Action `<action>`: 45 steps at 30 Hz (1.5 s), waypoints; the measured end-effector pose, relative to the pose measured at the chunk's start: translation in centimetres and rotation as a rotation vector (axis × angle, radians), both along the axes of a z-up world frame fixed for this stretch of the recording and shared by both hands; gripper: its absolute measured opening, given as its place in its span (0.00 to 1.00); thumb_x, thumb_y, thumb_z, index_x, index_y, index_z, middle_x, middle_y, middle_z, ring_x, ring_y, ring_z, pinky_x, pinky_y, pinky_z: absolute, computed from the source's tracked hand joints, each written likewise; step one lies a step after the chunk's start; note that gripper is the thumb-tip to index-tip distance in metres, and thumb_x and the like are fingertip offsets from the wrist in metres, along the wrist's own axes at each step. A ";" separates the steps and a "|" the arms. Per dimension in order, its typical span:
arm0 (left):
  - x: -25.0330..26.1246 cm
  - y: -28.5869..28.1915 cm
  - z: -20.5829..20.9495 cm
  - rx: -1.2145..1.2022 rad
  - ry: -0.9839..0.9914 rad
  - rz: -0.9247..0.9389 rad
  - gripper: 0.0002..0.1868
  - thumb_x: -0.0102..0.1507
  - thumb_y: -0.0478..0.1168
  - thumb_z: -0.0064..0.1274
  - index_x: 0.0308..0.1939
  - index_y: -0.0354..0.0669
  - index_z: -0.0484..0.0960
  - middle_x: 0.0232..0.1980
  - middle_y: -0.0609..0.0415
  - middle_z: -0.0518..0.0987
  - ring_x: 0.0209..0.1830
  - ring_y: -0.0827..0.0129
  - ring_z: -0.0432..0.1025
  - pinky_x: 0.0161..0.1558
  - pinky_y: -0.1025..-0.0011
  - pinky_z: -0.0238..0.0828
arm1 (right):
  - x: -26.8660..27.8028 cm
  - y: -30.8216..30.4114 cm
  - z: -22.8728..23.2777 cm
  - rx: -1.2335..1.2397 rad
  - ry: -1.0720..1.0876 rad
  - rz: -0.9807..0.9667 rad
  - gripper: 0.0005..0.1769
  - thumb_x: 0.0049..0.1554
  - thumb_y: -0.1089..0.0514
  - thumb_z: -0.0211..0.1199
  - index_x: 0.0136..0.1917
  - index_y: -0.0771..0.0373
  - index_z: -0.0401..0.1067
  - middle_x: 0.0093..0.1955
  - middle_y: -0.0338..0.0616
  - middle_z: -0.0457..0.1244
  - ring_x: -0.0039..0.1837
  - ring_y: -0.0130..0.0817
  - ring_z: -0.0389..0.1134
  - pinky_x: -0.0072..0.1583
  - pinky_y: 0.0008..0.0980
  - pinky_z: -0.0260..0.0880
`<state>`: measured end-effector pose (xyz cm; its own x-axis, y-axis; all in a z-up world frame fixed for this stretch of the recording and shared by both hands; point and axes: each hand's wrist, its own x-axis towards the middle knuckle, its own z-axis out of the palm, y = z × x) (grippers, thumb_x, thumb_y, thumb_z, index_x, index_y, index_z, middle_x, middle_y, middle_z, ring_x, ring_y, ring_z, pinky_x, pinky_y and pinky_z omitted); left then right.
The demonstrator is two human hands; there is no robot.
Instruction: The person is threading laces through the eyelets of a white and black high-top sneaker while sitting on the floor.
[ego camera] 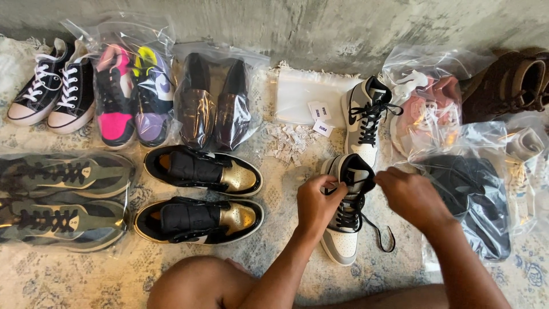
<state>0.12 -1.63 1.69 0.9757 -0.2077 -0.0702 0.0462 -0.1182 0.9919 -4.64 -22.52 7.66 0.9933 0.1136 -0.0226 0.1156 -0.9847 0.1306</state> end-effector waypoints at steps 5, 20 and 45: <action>0.4 0.6 0.8 0.044 0.033 -0.096 0.12 0.55 0.38 0.65 0.40 0.36 0.86 0.37 0.47 0.86 0.30 0.68 0.79 0.33 0.77 0.79 | -4.1 -0.9 3.7 0.071 -0.025 -0.208 0.09 0.63 0.58 0.58 0.55 0.60 0.75 0.48 0.41 0.73 0.31 0.31 0.72 0.32 0.26 0.76; -1.9 0.7 0.2 0.450 -0.541 -0.091 0.17 0.58 0.43 0.66 0.39 0.42 0.73 0.38 0.52 0.74 0.41 0.62 0.67 0.51 0.59 0.65 | -12.2 0.7 -8.2 0.622 -0.320 -0.560 0.07 0.56 0.67 0.67 0.49 0.68 0.79 0.42 0.46 0.72 0.32 0.33 0.68 0.36 0.30 0.68; -2.4 -1.2 -1.3 0.442 -0.567 -0.407 0.08 0.68 0.41 0.50 0.37 0.46 0.84 0.31 0.54 0.82 0.30 0.60 0.80 0.33 0.65 0.77 | -6.5 3.6 -8.5 0.869 -0.595 -0.376 0.03 0.55 0.59 0.74 0.43 0.55 0.80 0.48 0.38 0.71 0.41 0.39 0.72 0.42 0.33 0.74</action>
<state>-2.27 -2.83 0.35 0.7417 -0.6216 0.2520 -0.5782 -0.4022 0.7099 -11.17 -18.92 -0.85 0.7941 -0.4498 0.4088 -0.0603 -0.7275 -0.6834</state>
